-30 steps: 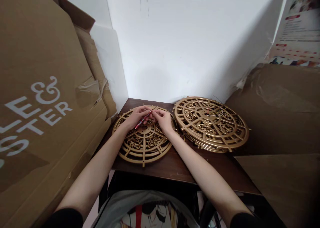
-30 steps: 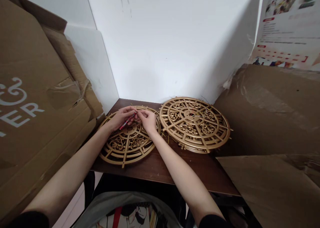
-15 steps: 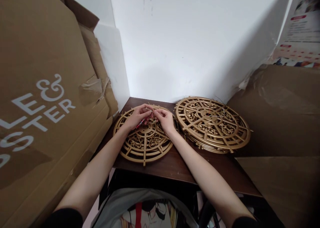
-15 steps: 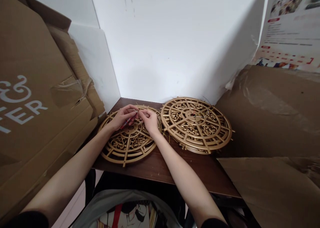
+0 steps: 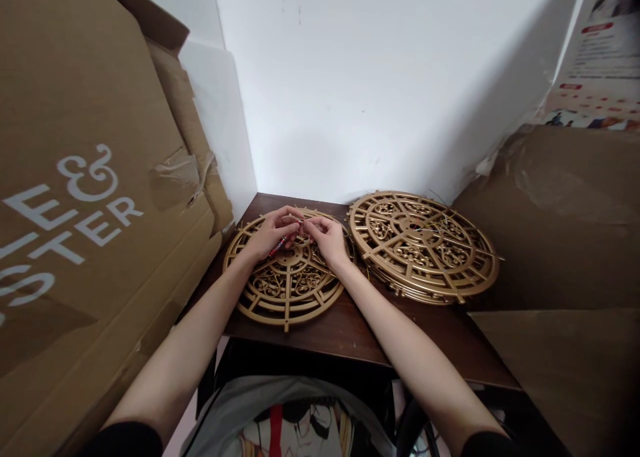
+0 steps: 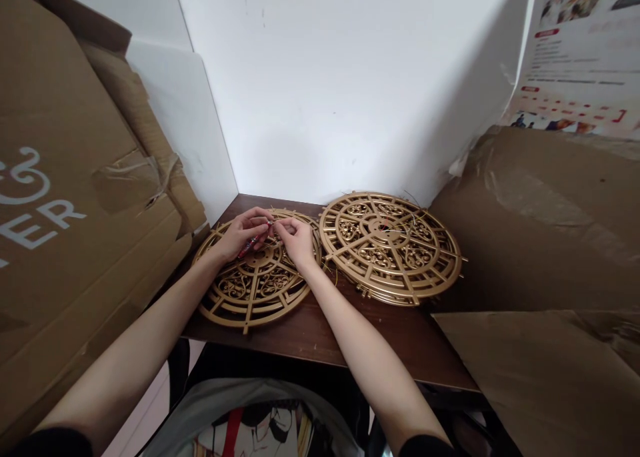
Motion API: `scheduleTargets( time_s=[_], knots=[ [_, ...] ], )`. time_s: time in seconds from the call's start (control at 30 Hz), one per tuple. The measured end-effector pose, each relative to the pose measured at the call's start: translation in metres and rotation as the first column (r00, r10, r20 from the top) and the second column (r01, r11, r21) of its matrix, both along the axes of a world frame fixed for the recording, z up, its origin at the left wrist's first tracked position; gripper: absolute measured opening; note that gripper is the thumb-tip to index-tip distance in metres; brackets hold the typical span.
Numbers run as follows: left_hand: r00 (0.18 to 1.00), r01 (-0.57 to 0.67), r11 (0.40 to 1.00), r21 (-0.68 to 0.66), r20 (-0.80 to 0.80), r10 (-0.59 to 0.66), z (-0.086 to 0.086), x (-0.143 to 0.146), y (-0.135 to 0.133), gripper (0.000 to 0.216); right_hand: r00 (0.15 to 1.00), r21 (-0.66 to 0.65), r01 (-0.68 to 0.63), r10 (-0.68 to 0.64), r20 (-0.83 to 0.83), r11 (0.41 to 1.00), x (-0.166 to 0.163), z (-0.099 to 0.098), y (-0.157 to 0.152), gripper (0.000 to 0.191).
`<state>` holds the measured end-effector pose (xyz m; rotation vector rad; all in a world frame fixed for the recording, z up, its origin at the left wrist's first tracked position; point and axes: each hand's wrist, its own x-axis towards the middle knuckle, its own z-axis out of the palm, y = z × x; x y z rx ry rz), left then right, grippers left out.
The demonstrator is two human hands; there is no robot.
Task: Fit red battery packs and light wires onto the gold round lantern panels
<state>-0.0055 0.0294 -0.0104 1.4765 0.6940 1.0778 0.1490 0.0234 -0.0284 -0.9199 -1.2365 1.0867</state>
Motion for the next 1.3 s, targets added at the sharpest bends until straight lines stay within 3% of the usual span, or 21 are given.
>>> scheduleTargets(
  time_s=[1.3],
  knots=[
    [1.000,0.005,0.999,0.036,-0.010,-0.005,-0.0009,0.0011,0.0012,0.022,0.999,0.050,0.037,-0.039,0.038,0.998,0.0012,-0.0046,0.0031,0.028]
  ],
)
